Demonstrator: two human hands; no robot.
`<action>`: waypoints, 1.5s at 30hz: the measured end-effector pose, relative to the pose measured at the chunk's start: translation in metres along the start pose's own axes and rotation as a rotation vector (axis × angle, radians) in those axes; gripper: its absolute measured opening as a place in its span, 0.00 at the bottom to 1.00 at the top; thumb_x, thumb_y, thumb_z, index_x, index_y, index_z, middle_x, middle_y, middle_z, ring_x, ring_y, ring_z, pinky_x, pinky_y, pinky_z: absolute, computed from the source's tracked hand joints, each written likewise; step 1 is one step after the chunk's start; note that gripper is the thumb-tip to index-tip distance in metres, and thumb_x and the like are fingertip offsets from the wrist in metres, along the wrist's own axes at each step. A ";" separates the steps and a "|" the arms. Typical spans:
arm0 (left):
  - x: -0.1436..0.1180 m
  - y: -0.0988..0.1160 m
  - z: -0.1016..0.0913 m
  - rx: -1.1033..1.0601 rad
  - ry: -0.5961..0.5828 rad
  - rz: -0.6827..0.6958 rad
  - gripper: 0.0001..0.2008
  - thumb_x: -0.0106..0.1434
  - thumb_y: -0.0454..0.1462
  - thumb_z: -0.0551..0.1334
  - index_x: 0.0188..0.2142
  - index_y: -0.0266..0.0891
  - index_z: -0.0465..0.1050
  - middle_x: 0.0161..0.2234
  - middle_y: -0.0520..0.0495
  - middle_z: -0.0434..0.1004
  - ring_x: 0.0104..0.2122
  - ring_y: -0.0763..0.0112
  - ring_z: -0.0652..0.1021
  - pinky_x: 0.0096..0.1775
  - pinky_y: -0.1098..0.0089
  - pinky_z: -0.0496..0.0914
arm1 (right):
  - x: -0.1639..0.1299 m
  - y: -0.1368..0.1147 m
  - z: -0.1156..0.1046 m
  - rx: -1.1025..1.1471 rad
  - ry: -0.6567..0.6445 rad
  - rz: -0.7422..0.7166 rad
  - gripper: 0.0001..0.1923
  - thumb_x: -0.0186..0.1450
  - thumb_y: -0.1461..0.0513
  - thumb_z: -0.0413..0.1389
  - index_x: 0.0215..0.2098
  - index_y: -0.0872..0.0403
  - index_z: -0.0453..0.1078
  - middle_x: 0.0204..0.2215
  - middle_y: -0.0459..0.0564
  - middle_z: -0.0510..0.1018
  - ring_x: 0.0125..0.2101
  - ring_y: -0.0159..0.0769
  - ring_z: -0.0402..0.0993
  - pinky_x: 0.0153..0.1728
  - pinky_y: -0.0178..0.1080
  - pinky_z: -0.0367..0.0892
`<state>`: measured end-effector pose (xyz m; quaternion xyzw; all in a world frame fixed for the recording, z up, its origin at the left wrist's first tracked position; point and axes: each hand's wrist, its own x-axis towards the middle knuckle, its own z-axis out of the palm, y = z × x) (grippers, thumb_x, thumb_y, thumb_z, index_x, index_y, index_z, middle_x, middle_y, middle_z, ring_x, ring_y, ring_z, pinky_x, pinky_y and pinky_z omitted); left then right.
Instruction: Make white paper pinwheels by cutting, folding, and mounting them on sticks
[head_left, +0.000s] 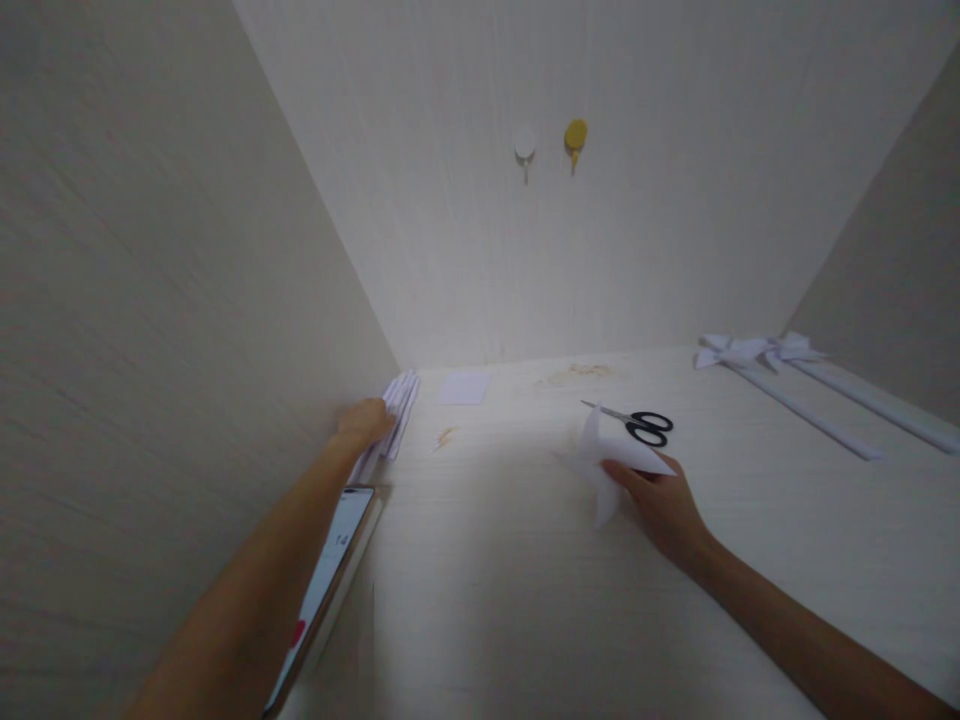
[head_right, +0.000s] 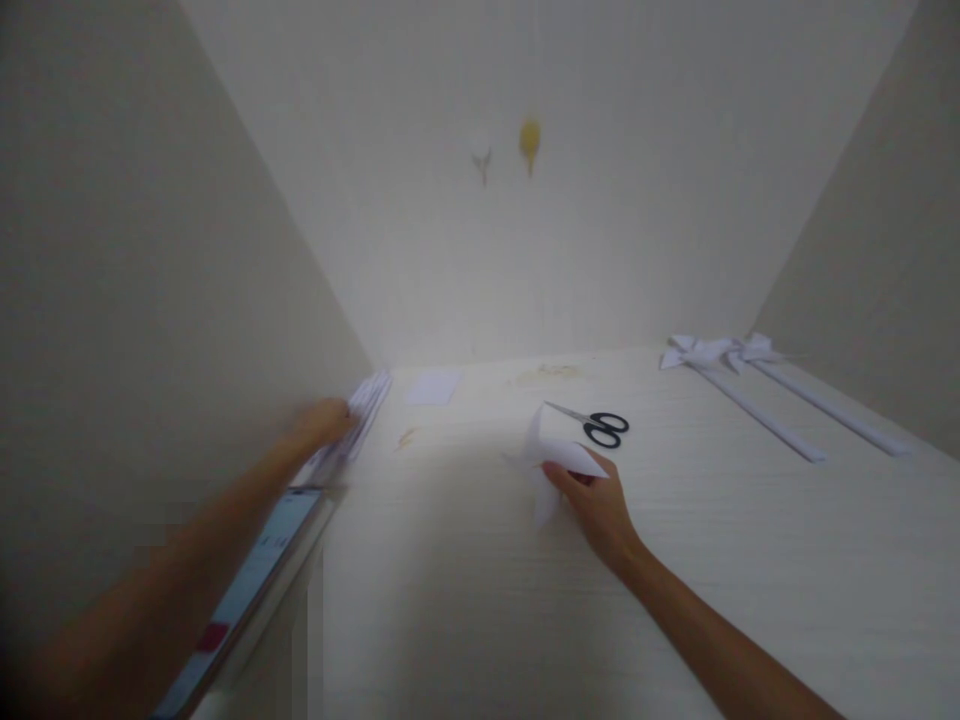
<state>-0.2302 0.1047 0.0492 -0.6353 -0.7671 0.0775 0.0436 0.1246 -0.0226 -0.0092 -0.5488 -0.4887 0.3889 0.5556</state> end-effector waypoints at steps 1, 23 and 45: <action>-0.001 0.001 0.001 -0.012 0.003 -0.003 0.17 0.52 0.38 0.52 0.36 0.29 0.70 0.39 0.30 0.71 0.39 0.54 0.72 0.34 0.65 0.65 | 0.000 0.000 0.000 -0.004 -0.004 -0.001 0.09 0.48 0.58 0.57 0.25 0.57 0.68 0.21 0.49 0.75 0.22 0.35 0.69 0.22 0.36 0.63; -0.155 0.185 -0.002 -2.145 -0.746 0.417 0.20 0.49 0.28 0.59 0.42 0.37 0.58 0.33 0.47 0.70 0.32 0.68 0.76 0.37 0.70 0.68 | 0.009 -0.007 -0.018 0.119 0.309 -0.092 0.14 0.46 0.58 0.59 0.28 0.59 0.69 0.24 0.50 0.74 0.25 0.35 0.69 0.26 0.37 0.64; -0.178 0.194 0.030 -2.144 -1.100 0.703 0.40 0.46 0.25 0.61 0.53 0.53 0.44 0.30 0.52 0.69 0.32 0.61 0.76 0.35 0.61 0.67 | 0.000 -0.013 -0.019 -0.554 0.241 -0.862 0.07 0.53 0.67 0.53 0.31 0.54 0.69 0.29 0.50 0.73 0.31 0.35 0.70 0.32 0.38 0.67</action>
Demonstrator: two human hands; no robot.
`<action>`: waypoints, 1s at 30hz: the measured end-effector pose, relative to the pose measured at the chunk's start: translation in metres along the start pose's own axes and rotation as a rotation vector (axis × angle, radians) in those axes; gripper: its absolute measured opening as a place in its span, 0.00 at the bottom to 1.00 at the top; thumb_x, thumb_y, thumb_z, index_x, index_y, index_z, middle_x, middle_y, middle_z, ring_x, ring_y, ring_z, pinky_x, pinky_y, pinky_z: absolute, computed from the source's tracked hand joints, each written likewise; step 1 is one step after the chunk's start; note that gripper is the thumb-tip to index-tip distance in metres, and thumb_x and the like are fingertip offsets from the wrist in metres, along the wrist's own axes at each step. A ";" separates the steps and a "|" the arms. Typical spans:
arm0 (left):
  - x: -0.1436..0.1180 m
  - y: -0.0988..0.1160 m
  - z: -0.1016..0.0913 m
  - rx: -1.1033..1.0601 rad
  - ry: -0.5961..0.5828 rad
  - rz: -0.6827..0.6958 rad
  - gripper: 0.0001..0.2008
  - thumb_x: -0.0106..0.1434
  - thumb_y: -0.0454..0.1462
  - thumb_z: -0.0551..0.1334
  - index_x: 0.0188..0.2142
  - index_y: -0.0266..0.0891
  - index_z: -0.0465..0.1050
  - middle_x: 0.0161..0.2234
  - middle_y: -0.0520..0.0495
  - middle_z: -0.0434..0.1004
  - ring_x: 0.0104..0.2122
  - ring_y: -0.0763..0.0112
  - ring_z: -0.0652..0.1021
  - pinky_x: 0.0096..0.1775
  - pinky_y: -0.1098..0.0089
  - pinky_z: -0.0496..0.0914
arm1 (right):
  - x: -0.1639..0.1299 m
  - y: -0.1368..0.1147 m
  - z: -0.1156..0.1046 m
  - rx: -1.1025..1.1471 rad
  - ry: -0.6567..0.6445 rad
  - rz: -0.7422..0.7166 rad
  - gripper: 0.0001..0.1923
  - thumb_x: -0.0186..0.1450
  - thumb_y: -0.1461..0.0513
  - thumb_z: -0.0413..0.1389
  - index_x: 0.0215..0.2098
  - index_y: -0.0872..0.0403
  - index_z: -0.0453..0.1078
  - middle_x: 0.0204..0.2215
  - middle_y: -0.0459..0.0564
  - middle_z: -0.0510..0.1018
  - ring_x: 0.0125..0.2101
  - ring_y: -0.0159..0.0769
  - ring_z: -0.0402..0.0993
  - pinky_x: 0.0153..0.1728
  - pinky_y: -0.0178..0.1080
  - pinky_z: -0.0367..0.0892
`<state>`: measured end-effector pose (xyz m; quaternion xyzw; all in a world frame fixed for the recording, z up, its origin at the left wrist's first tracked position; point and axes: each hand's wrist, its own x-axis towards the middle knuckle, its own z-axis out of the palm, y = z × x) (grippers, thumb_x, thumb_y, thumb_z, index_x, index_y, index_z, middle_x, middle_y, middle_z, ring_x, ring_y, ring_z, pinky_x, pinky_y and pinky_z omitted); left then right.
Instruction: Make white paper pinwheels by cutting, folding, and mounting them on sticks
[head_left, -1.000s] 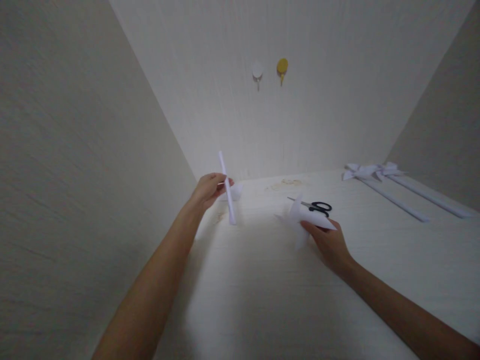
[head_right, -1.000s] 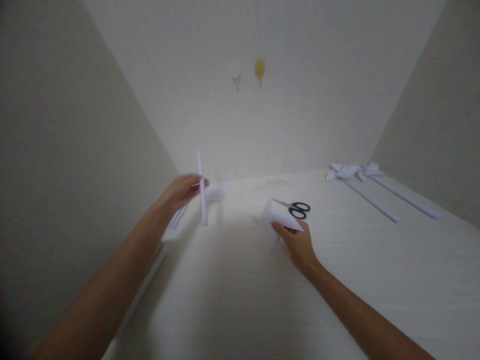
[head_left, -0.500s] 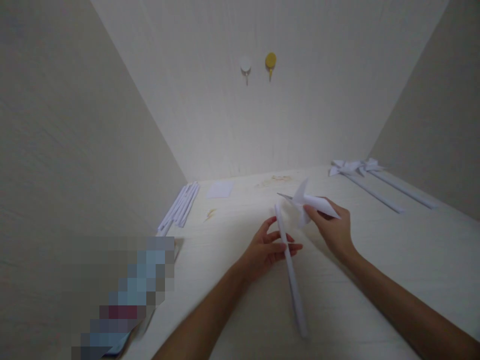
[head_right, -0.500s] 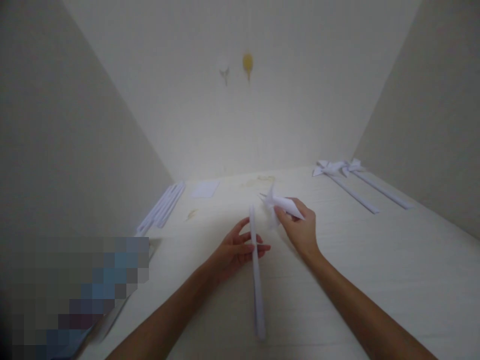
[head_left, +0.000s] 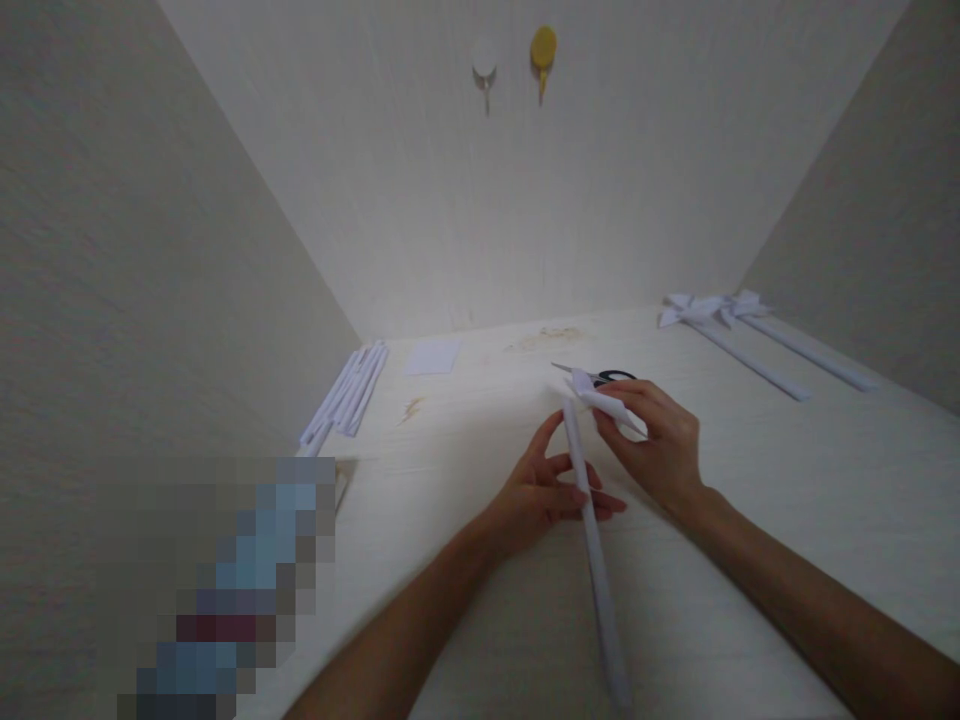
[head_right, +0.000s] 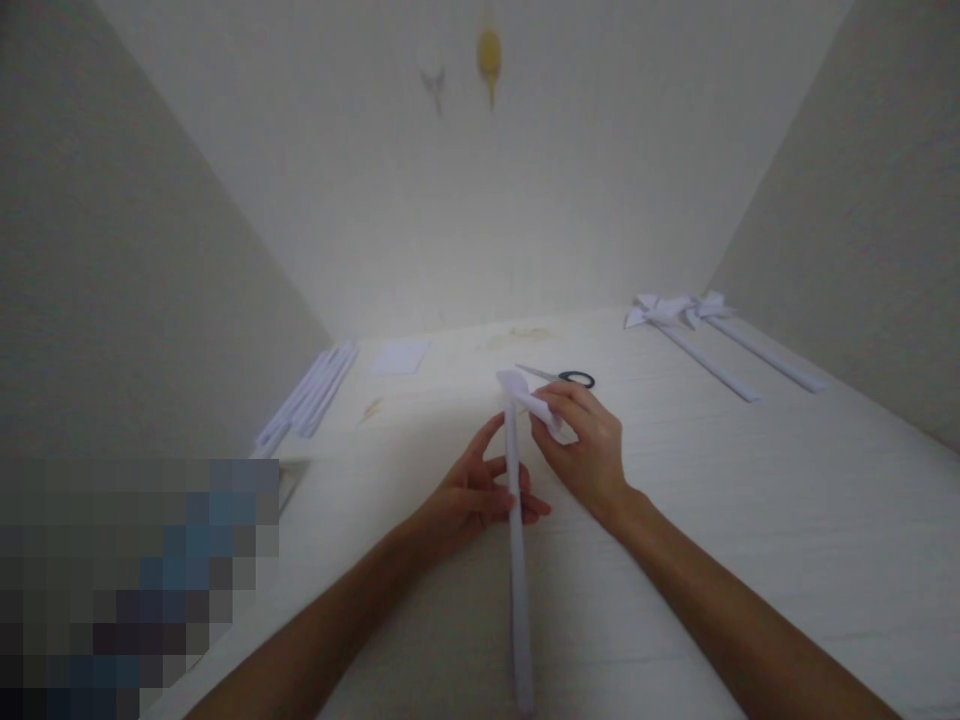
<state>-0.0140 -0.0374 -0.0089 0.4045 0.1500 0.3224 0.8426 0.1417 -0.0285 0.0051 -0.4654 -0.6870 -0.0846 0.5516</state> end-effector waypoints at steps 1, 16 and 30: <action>0.000 0.000 0.001 -0.005 0.000 -0.004 0.40 0.46 0.25 0.61 0.53 0.54 0.44 0.30 0.53 0.68 0.32 0.62 0.76 0.35 0.61 0.67 | -0.001 0.000 0.000 -0.004 -0.004 -0.012 0.08 0.53 0.68 0.53 0.31 0.54 0.69 0.29 0.51 0.73 0.32 0.35 0.70 0.32 0.38 0.67; 0.007 0.005 0.001 0.026 0.294 0.103 0.28 0.49 0.31 0.61 0.50 0.35 0.56 0.30 0.44 0.74 0.25 0.76 0.73 0.29 0.74 0.64 | 0.000 -0.002 -0.001 -0.020 0.042 -0.028 0.08 0.52 0.68 0.52 0.31 0.53 0.69 0.29 0.51 0.73 0.31 0.35 0.71 0.32 0.38 0.68; 0.006 0.006 0.001 0.051 0.248 0.035 0.25 0.48 0.30 0.62 0.47 0.39 0.61 0.31 0.48 0.71 0.26 0.74 0.73 0.29 0.71 0.67 | -0.003 0.003 0.003 -0.016 0.063 -0.079 0.11 0.52 0.69 0.52 0.33 0.53 0.68 0.31 0.51 0.73 0.33 0.35 0.70 0.34 0.38 0.68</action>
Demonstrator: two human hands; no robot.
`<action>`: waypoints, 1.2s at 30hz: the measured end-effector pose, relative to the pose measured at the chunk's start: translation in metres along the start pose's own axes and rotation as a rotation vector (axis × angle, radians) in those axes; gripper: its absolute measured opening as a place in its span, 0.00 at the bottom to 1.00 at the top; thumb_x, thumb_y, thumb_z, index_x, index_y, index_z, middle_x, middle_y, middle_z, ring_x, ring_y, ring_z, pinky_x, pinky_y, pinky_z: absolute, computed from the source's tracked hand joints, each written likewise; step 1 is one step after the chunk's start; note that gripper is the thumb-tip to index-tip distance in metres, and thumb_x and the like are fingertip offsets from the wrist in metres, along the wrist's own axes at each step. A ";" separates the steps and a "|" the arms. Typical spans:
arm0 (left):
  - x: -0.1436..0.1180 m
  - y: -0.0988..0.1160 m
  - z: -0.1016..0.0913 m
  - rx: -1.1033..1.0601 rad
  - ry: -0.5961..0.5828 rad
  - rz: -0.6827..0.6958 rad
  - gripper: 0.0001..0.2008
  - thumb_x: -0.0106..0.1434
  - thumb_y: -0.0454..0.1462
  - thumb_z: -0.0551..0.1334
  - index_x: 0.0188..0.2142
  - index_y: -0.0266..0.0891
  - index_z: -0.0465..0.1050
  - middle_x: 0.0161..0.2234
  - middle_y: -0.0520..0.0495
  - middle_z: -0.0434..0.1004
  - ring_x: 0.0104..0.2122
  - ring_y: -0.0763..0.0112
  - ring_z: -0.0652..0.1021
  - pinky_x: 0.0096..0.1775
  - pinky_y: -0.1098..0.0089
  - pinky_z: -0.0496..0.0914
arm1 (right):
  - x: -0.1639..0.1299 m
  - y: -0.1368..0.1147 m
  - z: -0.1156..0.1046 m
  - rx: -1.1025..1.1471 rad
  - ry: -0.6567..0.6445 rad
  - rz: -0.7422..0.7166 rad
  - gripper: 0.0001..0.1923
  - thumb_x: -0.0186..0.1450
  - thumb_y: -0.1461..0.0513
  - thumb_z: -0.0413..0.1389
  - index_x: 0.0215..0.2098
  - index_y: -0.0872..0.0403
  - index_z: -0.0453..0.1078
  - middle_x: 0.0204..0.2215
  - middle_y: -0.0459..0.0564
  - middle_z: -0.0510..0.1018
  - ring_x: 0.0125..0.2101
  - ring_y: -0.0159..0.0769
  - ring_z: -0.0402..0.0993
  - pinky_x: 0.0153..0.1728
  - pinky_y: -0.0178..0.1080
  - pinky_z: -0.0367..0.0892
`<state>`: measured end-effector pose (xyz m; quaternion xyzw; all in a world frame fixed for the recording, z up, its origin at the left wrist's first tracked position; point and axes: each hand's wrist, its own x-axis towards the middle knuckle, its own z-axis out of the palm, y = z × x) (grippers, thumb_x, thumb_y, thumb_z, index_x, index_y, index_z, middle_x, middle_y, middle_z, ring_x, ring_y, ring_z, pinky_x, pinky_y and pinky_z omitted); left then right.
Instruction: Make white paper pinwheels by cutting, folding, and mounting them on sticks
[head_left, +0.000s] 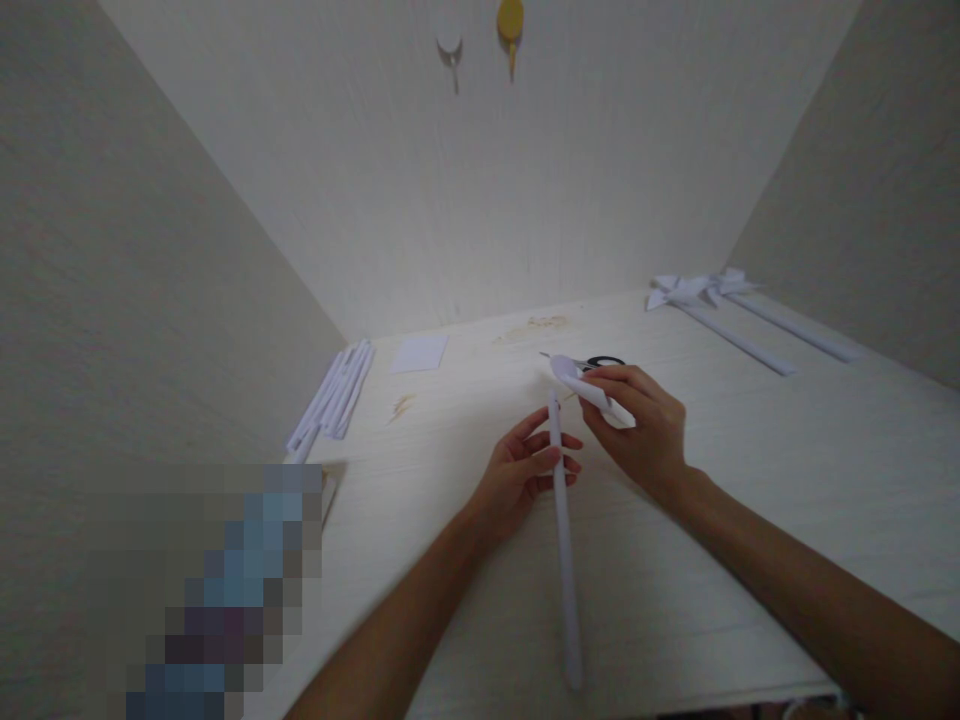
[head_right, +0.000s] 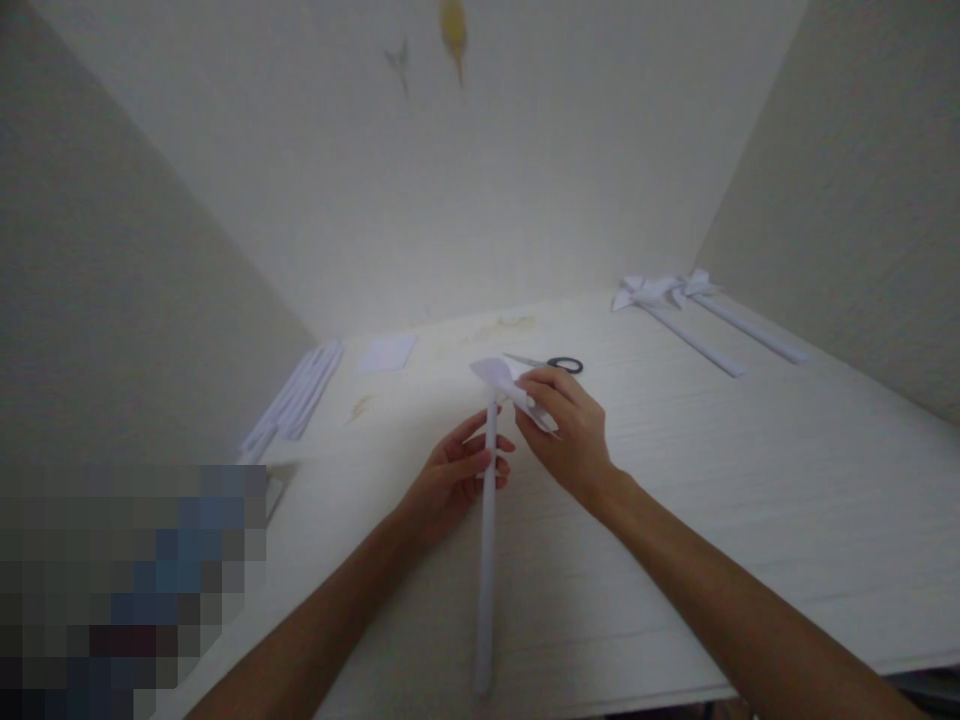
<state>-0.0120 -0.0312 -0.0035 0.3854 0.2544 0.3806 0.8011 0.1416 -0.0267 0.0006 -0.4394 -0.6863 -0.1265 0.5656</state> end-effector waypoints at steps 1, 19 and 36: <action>0.000 0.000 0.000 0.008 -0.005 -0.002 0.25 0.48 0.30 0.62 0.47 0.39 0.61 0.31 0.47 0.71 0.26 0.74 0.73 0.29 0.71 0.67 | 0.000 0.000 0.000 0.004 -0.001 -0.014 0.11 0.52 0.69 0.53 0.33 0.53 0.67 0.31 0.51 0.72 0.33 0.35 0.70 0.33 0.38 0.68; 0.000 -0.001 -0.001 0.026 -0.028 0.010 0.23 0.50 0.30 0.60 0.47 0.38 0.60 0.32 0.47 0.71 0.25 0.74 0.73 0.28 0.72 0.67 | -0.005 0.006 -0.001 -0.033 -0.073 -0.136 0.14 0.54 0.68 0.52 0.38 0.51 0.66 0.34 0.52 0.72 0.35 0.36 0.69 0.34 0.40 0.68; 0.003 0.002 -0.004 0.058 0.053 0.041 0.23 0.48 0.31 0.61 0.45 0.38 0.64 0.30 0.47 0.71 0.23 0.75 0.72 0.28 0.70 0.66 | 0.005 0.016 -0.009 0.041 -0.353 -0.160 0.15 0.59 0.69 0.45 0.40 0.51 0.67 0.36 0.51 0.72 0.37 0.34 0.69 0.34 0.38 0.68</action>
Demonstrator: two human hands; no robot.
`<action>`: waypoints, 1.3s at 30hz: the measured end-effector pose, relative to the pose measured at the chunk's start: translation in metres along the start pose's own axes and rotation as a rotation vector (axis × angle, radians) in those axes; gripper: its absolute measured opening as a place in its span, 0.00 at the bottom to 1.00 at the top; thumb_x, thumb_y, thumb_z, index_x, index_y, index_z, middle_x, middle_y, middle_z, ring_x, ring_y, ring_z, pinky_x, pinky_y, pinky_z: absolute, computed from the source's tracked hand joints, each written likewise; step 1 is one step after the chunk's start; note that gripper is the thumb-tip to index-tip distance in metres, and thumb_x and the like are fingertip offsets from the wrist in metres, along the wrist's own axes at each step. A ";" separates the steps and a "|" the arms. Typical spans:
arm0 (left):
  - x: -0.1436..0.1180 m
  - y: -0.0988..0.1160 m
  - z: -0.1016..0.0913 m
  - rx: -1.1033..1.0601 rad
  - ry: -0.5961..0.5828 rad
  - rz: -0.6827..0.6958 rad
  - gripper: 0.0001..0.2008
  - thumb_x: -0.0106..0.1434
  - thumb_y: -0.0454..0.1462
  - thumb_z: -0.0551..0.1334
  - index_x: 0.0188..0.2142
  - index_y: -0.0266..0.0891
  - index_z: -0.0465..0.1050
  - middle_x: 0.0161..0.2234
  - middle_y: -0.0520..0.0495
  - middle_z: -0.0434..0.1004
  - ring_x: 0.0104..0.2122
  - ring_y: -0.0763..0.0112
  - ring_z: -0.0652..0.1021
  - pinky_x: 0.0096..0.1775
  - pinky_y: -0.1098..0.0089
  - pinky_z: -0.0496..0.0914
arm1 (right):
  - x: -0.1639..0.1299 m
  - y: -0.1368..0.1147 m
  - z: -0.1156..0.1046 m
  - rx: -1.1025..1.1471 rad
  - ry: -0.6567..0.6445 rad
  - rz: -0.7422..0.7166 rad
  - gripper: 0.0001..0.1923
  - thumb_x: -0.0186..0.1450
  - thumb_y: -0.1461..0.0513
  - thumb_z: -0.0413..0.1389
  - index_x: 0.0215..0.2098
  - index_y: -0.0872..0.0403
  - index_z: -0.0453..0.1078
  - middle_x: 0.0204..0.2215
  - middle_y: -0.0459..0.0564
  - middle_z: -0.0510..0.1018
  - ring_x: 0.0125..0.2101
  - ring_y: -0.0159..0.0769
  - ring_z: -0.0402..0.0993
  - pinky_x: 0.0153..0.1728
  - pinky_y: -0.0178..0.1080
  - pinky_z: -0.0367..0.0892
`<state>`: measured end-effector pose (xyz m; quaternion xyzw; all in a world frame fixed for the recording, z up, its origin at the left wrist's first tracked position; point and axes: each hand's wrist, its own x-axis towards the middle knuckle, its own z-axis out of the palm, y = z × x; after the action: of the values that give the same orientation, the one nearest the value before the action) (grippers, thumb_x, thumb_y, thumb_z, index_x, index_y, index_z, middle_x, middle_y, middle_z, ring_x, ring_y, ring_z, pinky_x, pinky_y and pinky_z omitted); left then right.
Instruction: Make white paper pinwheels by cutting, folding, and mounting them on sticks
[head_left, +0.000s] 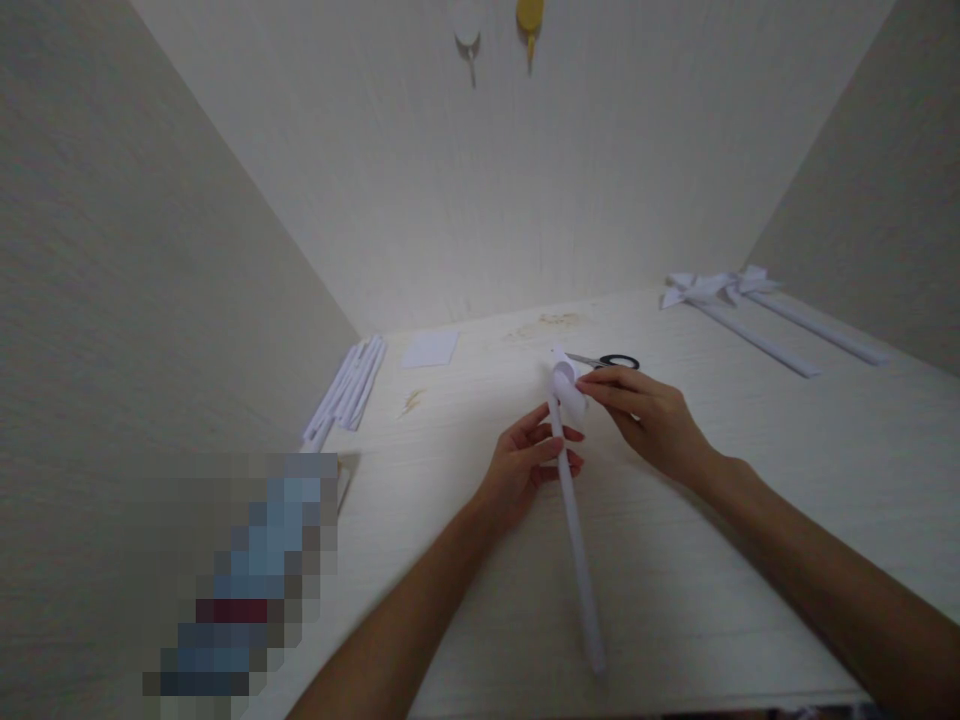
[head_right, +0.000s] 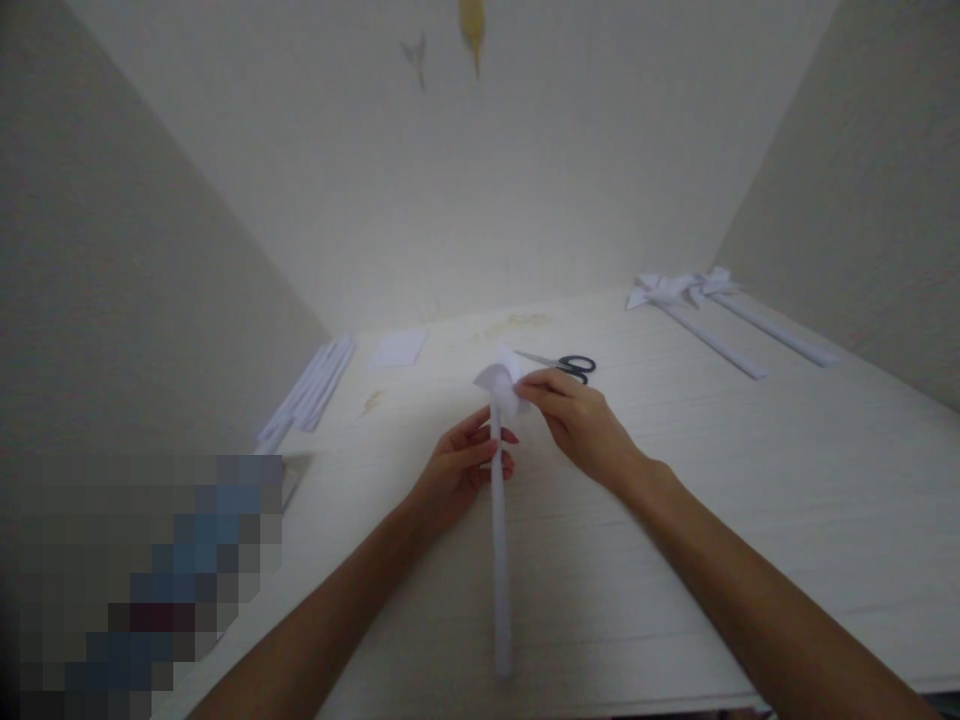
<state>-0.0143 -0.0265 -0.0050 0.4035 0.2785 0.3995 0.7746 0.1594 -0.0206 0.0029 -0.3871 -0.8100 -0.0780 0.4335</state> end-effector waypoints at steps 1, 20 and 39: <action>0.000 0.000 0.000 0.018 -0.001 -0.002 0.23 0.48 0.32 0.61 0.46 0.38 0.64 0.30 0.47 0.71 0.22 0.75 0.72 0.27 0.70 0.66 | 0.000 0.001 0.000 -0.005 0.014 0.007 0.14 0.59 0.69 0.46 0.39 0.51 0.68 0.35 0.50 0.73 0.36 0.34 0.70 0.34 0.37 0.68; 0.001 -0.005 0.008 0.454 0.254 0.205 0.19 0.55 0.39 0.53 0.46 0.35 0.62 0.19 0.56 0.63 0.10 0.85 0.58 0.09 0.80 0.53 | -0.006 -0.004 0.005 0.028 0.016 0.013 0.04 0.58 0.64 0.51 0.30 0.53 0.68 0.27 0.47 0.76 0.28 0.32 0.73 0.29 0.35 0.69; -0.001 0.003 0.007 0.621 0.216 0.195 0.23 0.56 0.37 0.52 0.52 0.34 0.57 0.23 0.53 0.65 0.12 0.87 0.58 0.13 0.80 0.53 | -0.008 -0.007 0.005 0.129 -0.202 0.095 0.04 0.56 0.68 0.49 0.25 0.56 0.62 0.22 0.46 0.69 0.21 0.27 0.63 0.23 0.30 0.60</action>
<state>-0.0105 -0.0296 0.0013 0.6004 0.4273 0.4082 0.5388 0.1542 -0.0276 -0.0053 -0.4022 -0.8336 0.0343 0.3770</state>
